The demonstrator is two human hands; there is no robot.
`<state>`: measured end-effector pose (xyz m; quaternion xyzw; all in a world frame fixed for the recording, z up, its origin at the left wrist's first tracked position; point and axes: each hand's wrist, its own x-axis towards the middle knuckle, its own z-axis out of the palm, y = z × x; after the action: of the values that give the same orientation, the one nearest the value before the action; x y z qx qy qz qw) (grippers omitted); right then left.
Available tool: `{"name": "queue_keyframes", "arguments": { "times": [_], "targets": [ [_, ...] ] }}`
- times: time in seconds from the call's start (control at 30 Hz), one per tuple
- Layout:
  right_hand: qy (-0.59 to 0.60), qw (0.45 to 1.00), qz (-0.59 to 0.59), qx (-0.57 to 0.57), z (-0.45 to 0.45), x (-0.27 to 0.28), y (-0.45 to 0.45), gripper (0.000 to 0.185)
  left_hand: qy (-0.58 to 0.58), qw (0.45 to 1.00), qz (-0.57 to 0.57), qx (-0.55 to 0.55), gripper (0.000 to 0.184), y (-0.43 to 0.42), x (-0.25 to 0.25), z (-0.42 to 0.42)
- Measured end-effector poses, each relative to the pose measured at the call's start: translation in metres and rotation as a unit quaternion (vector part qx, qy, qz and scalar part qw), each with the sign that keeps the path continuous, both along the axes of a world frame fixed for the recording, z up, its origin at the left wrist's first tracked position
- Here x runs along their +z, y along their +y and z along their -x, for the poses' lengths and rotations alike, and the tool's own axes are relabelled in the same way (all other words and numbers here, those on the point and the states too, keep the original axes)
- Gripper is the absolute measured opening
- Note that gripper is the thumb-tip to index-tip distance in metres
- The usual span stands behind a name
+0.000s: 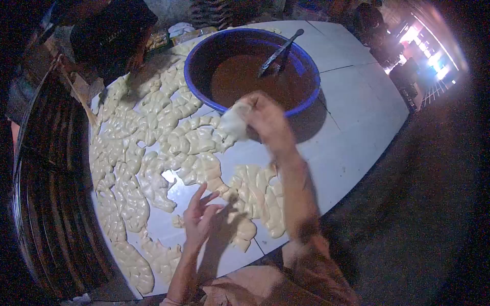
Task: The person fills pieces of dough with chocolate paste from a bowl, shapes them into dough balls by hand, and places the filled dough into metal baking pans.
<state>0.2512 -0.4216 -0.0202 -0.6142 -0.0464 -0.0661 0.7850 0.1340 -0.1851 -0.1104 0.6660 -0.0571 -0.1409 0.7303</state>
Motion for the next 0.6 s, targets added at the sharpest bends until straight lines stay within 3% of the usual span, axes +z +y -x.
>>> {"name": "queue_keyframes", "arguments": {
  "times": [0.07,0.13,0.2,0.27,0.37,0.4,0.53,0.57,0.6],
  "targets": [
    [0.055,0.980,0.188,-0.025,-0.049,0.010,-0.040,0.019,0.020,0.997,-0.058,0.037,0.039,0.023,-0.001,0.001],
    [0.067,0.915,0.398,0.015,-0.092,-0.001,-0.064,0.024,0.031,0.994,-0.063,0.086,0.040,0.042,-0.013,0.003],
    [0.097,0.804,0.579,0.094,-0.115,-0.015,-0.072,0.028,0.034,0.991,-0.077,0.105,0.038,0.050,-0.013,0.006],
    [0.132,0.651,0.721,0.197,-0.127,-0.024,-0.065,0.033,0.040,0.988,-0.107,0.108,0.038,0.054,-0.009,0.009],
    [0.165,0.695,0.655,0.247,-0.128,-0.022,-0.060,0.033,0.058,0.979,-0.188,0.044,0.034,0.058,0.012,0.014],
    [0.177,0.750,0.599,0.218,-0.132,-0.032,-0.065,0.032,0.055,0.980,-0.186,0.044,0.034,0.059,0.009,0.017],
    [0.160,0.664,0.699,0.212,-0.141,-0.051,-0.062,0.034,0.063,0.979,-0.188,0.035,0.035,0.056,0.001,0.019],
    [0.190,0.676,0.667,0.247,-0.131,-0.033,-0.049,0.035,0.057,0.980,-0.190,0.023,0.035,0.054,0.005,0.018],
    [0.133,0.715,0.645,0.235,-0.136,-0.041,-0.055,0.032,0.051,0.980,-0.192,0.015,0.035,0.052,0.012,0.017]
  ]
}}
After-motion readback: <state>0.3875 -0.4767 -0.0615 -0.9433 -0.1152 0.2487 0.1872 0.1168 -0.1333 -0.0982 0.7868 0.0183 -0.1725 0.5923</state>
